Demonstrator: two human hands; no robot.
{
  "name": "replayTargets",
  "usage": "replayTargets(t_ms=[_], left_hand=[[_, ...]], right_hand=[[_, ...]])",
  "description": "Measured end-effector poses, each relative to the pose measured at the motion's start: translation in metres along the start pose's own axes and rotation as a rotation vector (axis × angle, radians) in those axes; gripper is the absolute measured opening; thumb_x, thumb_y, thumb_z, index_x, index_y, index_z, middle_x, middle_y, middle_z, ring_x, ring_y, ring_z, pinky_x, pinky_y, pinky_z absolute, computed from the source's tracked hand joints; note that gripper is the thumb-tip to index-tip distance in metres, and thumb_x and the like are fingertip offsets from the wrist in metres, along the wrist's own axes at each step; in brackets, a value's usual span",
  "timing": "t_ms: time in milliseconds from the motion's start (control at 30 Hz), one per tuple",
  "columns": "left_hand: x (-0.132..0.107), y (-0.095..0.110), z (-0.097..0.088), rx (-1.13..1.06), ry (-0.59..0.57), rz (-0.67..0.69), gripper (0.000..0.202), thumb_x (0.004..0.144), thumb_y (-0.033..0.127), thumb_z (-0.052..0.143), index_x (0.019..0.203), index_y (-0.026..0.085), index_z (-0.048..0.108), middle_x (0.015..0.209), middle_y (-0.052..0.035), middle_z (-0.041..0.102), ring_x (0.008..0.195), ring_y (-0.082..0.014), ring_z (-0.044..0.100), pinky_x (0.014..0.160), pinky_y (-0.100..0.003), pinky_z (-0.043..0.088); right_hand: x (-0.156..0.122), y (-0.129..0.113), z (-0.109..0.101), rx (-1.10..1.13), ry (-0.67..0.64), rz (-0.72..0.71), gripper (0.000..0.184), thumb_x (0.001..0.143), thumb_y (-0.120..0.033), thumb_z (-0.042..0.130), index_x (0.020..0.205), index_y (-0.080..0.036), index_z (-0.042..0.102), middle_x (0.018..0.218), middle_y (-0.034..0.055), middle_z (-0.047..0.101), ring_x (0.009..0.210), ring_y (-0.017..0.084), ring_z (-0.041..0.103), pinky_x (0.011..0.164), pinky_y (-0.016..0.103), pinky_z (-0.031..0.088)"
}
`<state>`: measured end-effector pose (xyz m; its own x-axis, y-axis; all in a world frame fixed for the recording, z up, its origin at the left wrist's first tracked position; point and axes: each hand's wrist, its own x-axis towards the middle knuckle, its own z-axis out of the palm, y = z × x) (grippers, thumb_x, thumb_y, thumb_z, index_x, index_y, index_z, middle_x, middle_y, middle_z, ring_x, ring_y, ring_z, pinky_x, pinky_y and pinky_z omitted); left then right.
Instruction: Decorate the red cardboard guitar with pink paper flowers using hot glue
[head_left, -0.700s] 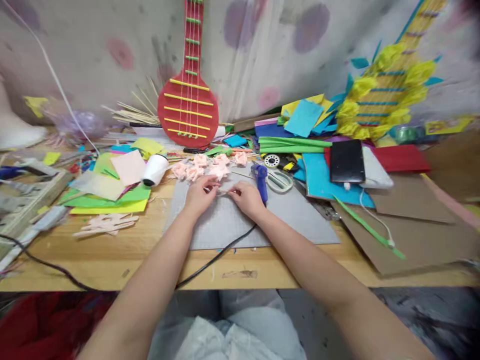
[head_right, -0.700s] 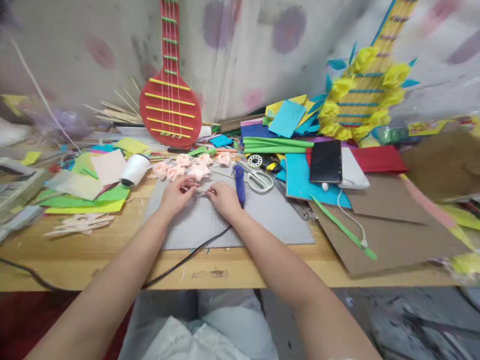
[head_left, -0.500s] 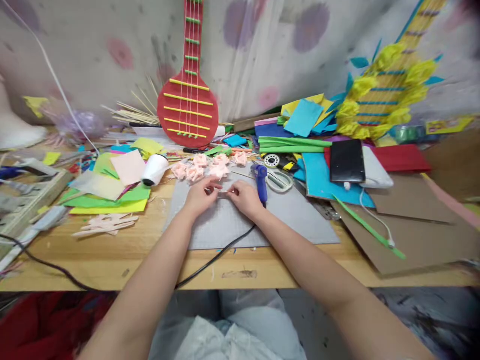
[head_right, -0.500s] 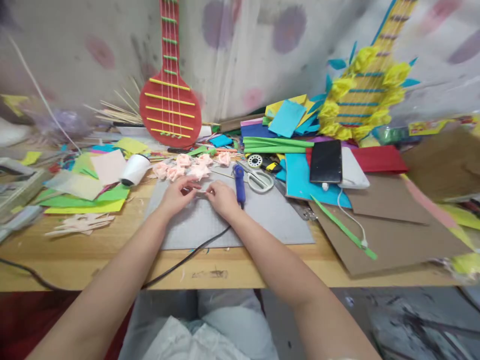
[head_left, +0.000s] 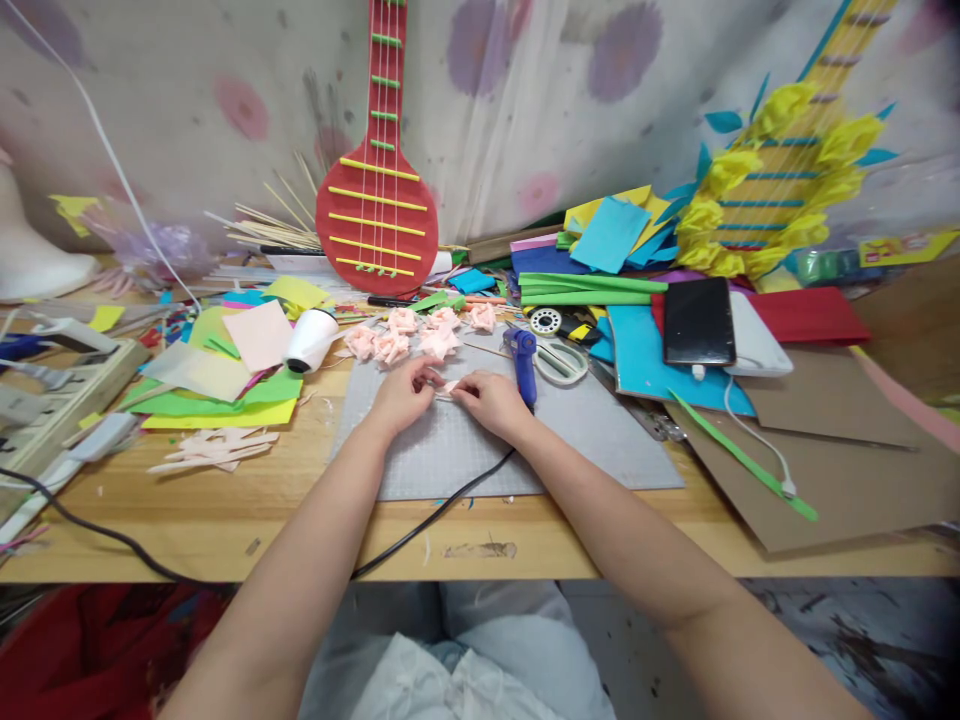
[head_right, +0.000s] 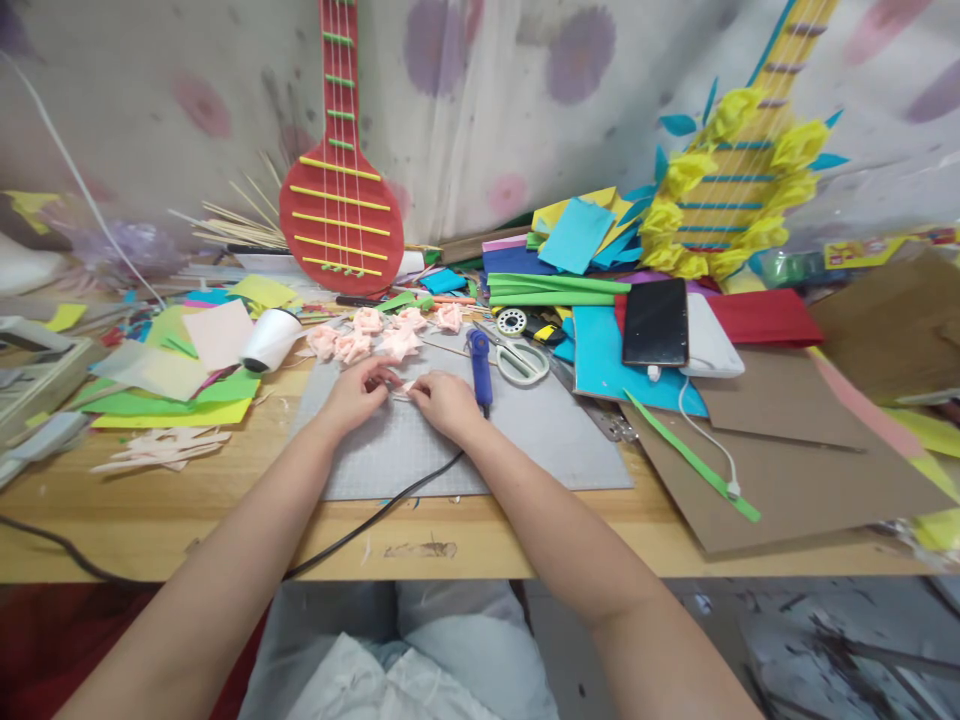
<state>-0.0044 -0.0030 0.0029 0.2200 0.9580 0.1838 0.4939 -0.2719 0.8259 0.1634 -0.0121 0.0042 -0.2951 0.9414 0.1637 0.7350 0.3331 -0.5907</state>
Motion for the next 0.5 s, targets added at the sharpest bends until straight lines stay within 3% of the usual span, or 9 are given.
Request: replayTargets(t_ms=[267, 367, 500], left_hand=[[-0.001, 0.0003, 0.0, -0.013, 0.025, 0.026, 0.038, 0.068, 0.014, 0.054, 0.106, 0.016, 0.058, 0.083, -0.0017, 0.068, 0.062, -0.0111, 0.057, 0.06, -0.023, 0.043], [-0.0003, -0.0019, 0.0017, -0.018, 0.015, 0.031, 0.038, 0.069, 0.023, 0.061, 0.107, 0.019, 0.058, 0.086, -0.0016, 0.068, 0.06, -0.0106, 0.054, 0.06, -0.024, 0.043], [0.0019, -0.0039, 0.0031, -0.032, 0.048, -0.011, 0.034, 0.069, 0.022, 0.062, 0.103, 0.018, 0.06, 0.077, -0.0007, 0.067, 0.06, -0.0112, 0.054, 0.06, -0.024, 0.041]], right_hand=[[0.0002, 0.0011, 0.002, -0.022, 0.104, 0.021, 0.016, 0.081, -0.025, 0.053, 0.077, -0.018, 0.067, 0.074, 0.003, 0.064, 0.068, 0.014, 0.053, 0.063, 0.025, 0.035], [0.0004, 0.0013, 0.0029, 0.001, 0.107, 0.012, 0.016, 0.081, -0.026, 0.053, 0.077, -0.018, 0.067, 0.074, 0.0026, 0.063, 0.068, 0.013, 0.053, 0.064, 0.024, 0.036], [-0.0009, -0.0003, 0.0034, -0.009, 0.082, -0.016, 0.015, 0.081, -0.027, 0.053, 0.081, -0.02, 0.066, 0.077, 0.0018, 0.063, 0.071, 0.013, 0.054, 0.065, 0.024, 0.036]])
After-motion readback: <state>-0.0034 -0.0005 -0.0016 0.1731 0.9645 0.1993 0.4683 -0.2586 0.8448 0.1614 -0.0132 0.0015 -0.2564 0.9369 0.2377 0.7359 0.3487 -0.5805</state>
